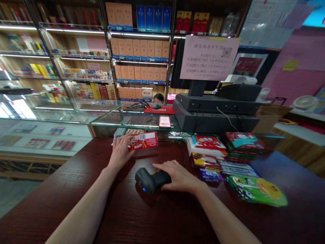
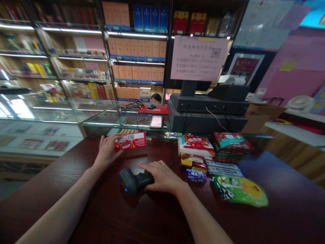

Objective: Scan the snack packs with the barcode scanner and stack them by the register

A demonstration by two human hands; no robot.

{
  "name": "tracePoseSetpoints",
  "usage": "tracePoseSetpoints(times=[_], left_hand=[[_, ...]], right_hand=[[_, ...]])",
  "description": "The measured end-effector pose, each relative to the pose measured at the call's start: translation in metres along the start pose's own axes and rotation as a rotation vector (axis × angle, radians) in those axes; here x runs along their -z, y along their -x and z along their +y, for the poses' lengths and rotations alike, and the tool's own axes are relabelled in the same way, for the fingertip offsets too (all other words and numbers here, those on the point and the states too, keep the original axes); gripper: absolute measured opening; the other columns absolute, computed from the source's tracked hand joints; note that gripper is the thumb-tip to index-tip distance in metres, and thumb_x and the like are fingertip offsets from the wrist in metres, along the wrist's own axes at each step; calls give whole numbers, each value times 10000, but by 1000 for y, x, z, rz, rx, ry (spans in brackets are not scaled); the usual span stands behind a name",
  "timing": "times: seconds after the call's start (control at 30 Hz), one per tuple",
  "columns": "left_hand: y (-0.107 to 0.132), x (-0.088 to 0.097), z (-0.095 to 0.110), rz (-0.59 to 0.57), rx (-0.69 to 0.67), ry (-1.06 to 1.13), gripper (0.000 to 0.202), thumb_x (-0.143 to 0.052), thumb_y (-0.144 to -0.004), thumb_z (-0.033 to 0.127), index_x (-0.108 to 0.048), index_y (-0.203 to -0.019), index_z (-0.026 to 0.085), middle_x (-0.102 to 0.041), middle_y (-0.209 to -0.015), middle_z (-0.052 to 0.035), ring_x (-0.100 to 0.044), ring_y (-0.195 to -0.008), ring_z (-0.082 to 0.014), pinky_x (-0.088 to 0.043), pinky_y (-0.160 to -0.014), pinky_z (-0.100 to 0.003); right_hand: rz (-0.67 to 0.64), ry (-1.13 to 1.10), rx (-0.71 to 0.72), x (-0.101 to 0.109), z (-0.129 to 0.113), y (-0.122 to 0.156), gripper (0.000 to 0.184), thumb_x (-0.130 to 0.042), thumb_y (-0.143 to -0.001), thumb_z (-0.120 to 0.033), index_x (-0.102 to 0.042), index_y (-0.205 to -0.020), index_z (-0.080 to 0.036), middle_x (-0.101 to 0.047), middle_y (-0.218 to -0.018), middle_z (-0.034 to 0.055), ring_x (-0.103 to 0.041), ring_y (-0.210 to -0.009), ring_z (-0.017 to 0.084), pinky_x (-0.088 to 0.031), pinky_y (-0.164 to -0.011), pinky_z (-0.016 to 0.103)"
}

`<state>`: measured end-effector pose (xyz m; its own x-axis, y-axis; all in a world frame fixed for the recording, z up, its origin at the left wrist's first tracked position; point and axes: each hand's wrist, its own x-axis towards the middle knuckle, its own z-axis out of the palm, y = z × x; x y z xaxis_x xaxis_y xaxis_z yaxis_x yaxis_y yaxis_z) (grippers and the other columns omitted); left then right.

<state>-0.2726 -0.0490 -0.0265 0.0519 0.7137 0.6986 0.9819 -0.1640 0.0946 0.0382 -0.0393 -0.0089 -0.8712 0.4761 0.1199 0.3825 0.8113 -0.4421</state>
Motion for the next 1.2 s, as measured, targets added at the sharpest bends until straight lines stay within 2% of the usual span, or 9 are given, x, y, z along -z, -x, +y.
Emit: tracePoseSetpoints(times=[0.13,0.3,0.43,0.8,1.0,1.2], left_hand=[[0,0,0,8,-1,-6,513,-629,-816,236,-469,-1304,229,-591,-1391,-115,-524,-1283,-312,-125,-1224,-612],[0,1,2,14,-7,-12,525,-624,-818,228,-458,-1316,234,-577,-1413,-108,-517,-1293,-307,-111,-1229,-609],[0,2,2,10,-6,-16,543,-629,-809,218,-451,-1322,236,-573,-1419,-104,-513,-1296,-306,-103,-1231,-606],[-1,2,4,14,24,-7,524,-625,-819,201,-459,-1313,250,-580,-1415,-108,-521,-1296,-306,-114,-1221,-624],[-1,3,5,19,21,-9,494,-628,-833,198,-462,-1295,249,-578,-1417,-101,-529,-1286,-296,-110,-1224,-627],[-1,3,4,25,43,-5,515,-630,-816,174,-462,-1296,255,-574,-1427,-98,-518,-1307,-299,-122,-1223,-625]], right_hand=[[16,-7,1,-3,0,-1,790,-794,-774,-350,-457,-1482,-260,-675,-1236,63,-593,-1138,253,-342,-1011,387],[49,-37,19,-3,0,-1,775,-736,-802,-300,-409,-1505,-305,-665,-1302,41,-594,-1136,241,-337,-987,375],[98,-26,3,-1,1,0,759,-697,-824,-280,-389,-1518,-293,-655,-1321,56,-602,-1124,237,-342,-960,368],[333,-57,-41,5,4,1,776,-685,-869,-267,-325,-1554,-332,-638,-1382,49,-589,-1068,246,-369,-945,384],[356,-76,-44,7,8,2,791,-696,-867,-239,-316,-1550,-360,-627,-1405,16,-583,-1089,239,-376,-948,388],[385,-43,-55,7,8,2,756,-688,-882,-254,-335,-1543,-355,-628,-1403,26,-581,-1128,253,-362,-987,414]])
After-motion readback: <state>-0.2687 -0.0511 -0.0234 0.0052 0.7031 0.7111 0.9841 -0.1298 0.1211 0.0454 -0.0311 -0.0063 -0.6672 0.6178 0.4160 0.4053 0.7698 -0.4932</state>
